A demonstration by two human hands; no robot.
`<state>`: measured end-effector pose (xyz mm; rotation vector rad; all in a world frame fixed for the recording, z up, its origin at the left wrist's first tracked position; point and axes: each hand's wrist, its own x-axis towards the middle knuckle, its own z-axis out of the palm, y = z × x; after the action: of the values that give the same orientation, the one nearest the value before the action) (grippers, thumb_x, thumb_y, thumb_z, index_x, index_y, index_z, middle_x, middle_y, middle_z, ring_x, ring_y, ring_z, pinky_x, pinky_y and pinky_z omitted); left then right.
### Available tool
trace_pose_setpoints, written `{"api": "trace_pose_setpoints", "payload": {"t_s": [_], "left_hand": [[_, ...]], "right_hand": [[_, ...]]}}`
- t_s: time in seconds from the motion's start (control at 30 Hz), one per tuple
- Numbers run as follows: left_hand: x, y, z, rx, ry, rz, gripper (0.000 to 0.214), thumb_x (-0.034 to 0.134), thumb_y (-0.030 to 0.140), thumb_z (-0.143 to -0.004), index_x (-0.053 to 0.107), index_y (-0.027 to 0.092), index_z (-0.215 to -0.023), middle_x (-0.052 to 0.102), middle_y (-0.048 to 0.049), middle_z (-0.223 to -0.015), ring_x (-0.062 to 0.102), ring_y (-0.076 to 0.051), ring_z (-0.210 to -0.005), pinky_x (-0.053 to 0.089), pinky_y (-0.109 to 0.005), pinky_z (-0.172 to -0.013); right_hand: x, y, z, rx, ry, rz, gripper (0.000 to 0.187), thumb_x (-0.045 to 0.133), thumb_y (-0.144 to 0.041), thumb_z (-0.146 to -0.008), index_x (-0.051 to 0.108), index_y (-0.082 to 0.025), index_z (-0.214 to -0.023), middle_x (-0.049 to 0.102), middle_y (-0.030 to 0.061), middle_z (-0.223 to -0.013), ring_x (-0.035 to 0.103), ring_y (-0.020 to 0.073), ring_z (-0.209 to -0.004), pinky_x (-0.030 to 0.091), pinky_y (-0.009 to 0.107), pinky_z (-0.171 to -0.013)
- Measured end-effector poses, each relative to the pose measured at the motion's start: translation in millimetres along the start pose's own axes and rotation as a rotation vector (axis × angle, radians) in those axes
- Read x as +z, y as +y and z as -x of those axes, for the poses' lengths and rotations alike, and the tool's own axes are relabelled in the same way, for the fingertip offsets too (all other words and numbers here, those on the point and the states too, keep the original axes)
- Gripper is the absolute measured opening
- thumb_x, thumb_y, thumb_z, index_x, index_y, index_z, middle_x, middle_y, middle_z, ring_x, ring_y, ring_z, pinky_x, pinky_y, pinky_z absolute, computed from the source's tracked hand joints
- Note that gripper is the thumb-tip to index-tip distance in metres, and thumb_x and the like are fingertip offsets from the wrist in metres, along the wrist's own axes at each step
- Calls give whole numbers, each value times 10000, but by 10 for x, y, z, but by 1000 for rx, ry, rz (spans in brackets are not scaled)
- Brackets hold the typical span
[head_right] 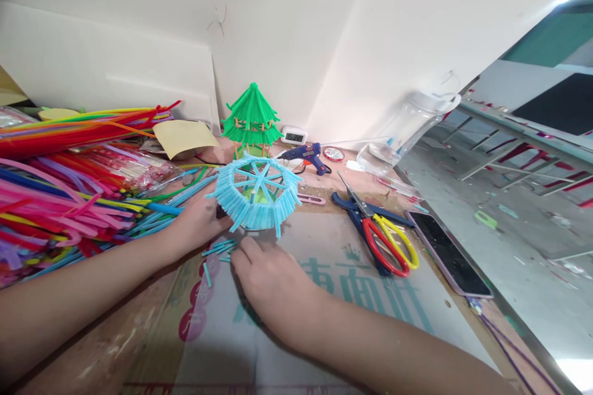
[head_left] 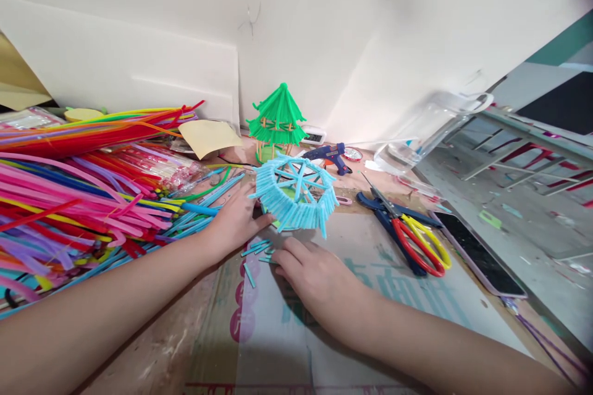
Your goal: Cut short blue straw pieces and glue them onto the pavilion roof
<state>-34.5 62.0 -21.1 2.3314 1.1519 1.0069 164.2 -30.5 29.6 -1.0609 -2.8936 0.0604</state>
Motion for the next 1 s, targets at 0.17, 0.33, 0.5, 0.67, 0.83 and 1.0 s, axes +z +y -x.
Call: {"api": "trace_pose_setpoints", "payload": {"t_s": [0.17, 0.33, 0.5, 0.67, 0.83, 1.0], "left_hand": [[2, -3, -1, 15, 10, 18, 266, 637, 235, -850, 675, 219, -1112, 610, -80, -1330, 512, -287, -1307, 415, -487, -1143], [9, -22, 2, -18, -11, 15, 267, 644, 249, -846, 687, 223, -1109, 621, -81, -1323, 513, -298, -1300, 423, -513, -1131], [8, -34, 6, -8, -7, -1, 315, 639, 277, -856, 665, 233, -1167, 606, -80, -1349, 511, -296, -1311, 409, -513, -1143], [10, -9, 21, 16, 31, 46, 496, 642, 298, -855, 566, 242, -1341, 569, -88, -1404, 467, -299, -1367, 381, -513, -1169], [19, 9, 19, 59, 53, 96, 475, 622, 321, -884, 573, 249, -1351, 528, -85, -1467, 451, -309, -1390, 370, -527, -1176], [12, -8, 3, 84, 18, 73, 469, 639, 299, -886, 576, 254, -1348, 549, -85, -1444, 465, -303, -1371, 359, -517, -1181]], "right_hand": [[-55, -11, -2, 7, -46, 79, 113, 555, -44, -908, 630, -126, -930, 649, 116, -944, 615, 249, -784, 489, 365, -668], [-46, -32, -17, -34, -10, 146, 99, 562, -52, -891, 618, -130, -914, 647, 116, -919, 605, 250, -769, 474, 363, -660], [-112, -90, 53, -114, 21, 93, 105, 500, -81, -942, 587, -139, -955, 652, 95, -886, 570, 213, -709, 440, 343, -630], [-473, -153, 249, -253, 159, -229, 127, 480, -189, -1002, 588, -176, -1066, 679, 30, -829, 579, 168, -697, 443, 292, -609], [-868, -27, 420, 31, 337, -630, 315, 697, -162, -904, 612, -267, -1189, 763, 4, -1033, 716, 126, -841, 558, 214, -734], [-969, 232, 324, 179, 557, -883, 113, 607, -170, -961, 650, -258, -1018, 767, -25, -814, 700, 107, -645, 574, 212, -615]]}}
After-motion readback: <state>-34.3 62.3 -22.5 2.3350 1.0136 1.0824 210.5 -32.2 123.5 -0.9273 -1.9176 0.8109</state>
